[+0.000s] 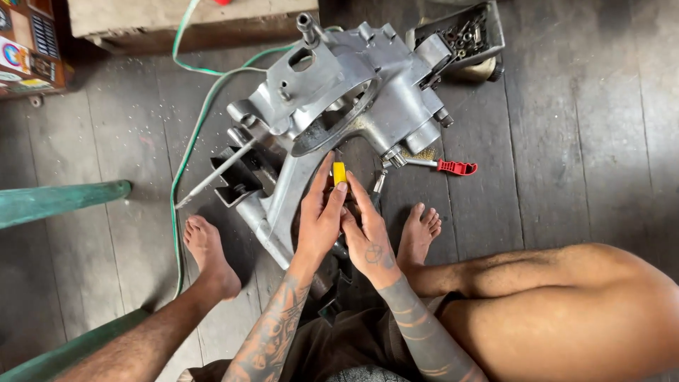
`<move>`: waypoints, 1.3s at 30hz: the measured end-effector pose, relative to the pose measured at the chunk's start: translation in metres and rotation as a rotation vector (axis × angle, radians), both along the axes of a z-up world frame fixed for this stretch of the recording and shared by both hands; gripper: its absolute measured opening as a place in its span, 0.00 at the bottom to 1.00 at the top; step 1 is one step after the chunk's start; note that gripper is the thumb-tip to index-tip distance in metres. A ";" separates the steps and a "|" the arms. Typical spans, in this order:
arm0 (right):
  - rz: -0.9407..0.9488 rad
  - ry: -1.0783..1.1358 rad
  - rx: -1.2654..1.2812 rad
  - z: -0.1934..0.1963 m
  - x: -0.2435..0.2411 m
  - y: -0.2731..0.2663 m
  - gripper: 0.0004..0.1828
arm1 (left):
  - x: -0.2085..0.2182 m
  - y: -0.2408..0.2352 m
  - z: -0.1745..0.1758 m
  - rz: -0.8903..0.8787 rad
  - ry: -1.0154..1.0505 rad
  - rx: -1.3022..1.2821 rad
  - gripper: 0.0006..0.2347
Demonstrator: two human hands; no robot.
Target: Cleaning a motorcycle engine casing using a small scraper tool.
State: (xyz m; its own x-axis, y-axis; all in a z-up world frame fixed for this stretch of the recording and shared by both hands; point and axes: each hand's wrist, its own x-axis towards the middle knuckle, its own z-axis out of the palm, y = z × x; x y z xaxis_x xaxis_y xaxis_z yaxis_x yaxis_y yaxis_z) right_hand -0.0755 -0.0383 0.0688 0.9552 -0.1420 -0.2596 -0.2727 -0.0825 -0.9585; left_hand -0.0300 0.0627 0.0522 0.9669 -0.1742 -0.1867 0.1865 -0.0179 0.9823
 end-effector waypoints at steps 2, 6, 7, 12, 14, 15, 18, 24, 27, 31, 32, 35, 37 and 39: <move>-0.004 0.007 0.001 0.001 0.006 -0.002 0.30 | 0.004 -0.004 -0.001 0.017 0.009 0.007 0.22; -0.032 0.045 0.029 0.003 0.017 -0.002 0.30 | 0.012 -0.010 0.003 0.065 0.009 0.051 0.21; -0.018 0.057 0.034 0.000 0.016 -0.001 0.30 | 0.013 -0.011 0.004 0.078 0.021 0.056 0.21; -0.047 0.147 0.144 0.008 0.021 -0.004 0.34 | 0.019 -0.017 0.005 0.116 0.016 0.060 0.21; -0.042 0.164 0.176 0.006 0.021 -0.006 0.34 | 0.022 -0.020 0.010 0.126 0.026 0.076 0.21; -0.042 0.172 0.204 0.005 0.021 -0.007 0.35 | 0.024 -0.021 0.012 0.130 0.030 0.087 0.21; -0.083 0.226 0.431 0.007 0.022 -0.011 0.37 | 0.031 -0.023 0.031 0.085 0.108 0.198 0.20; -0.057 0.259 0.496 0.012 0.026 -0.020 0.37 | 0.034 -0.030 0.036 0.107 0.146 0.243 0.20; -0.043 0.324 0.434 0.025 0.033 -0.024 0.39 | 0.037 -0.033 0.042 0.116 0.155 0.289 0.20; -0.016 0.281 0.466 0.028 0.032 -0.024 0.38 | 0.039 -0.029 0.045 0.088 0.205 0.281 0.21; -0.007 0.271 0.465 0.029 0.033 -0.023 0.38 | 0.040 -0.027 0.045 0.074 0.213 0.263 0.20; -0.013 0.268 0.526 0.029 0.034 -0.018 0.39 | 0.046 -0.020 0.048 0.034 0.219 0.285 0.20; -0.025 0.276 0.584 0.026 0.034 -0.014 0.41 | 0.049 -0.015 0.052 0.013 0.217 0.320 0.19; -0.105 0.350 0.723 0.023 0.034 -0.009 0.42 | 0.052 -0.011 0.058 -0.063 0.266 0.354 0.20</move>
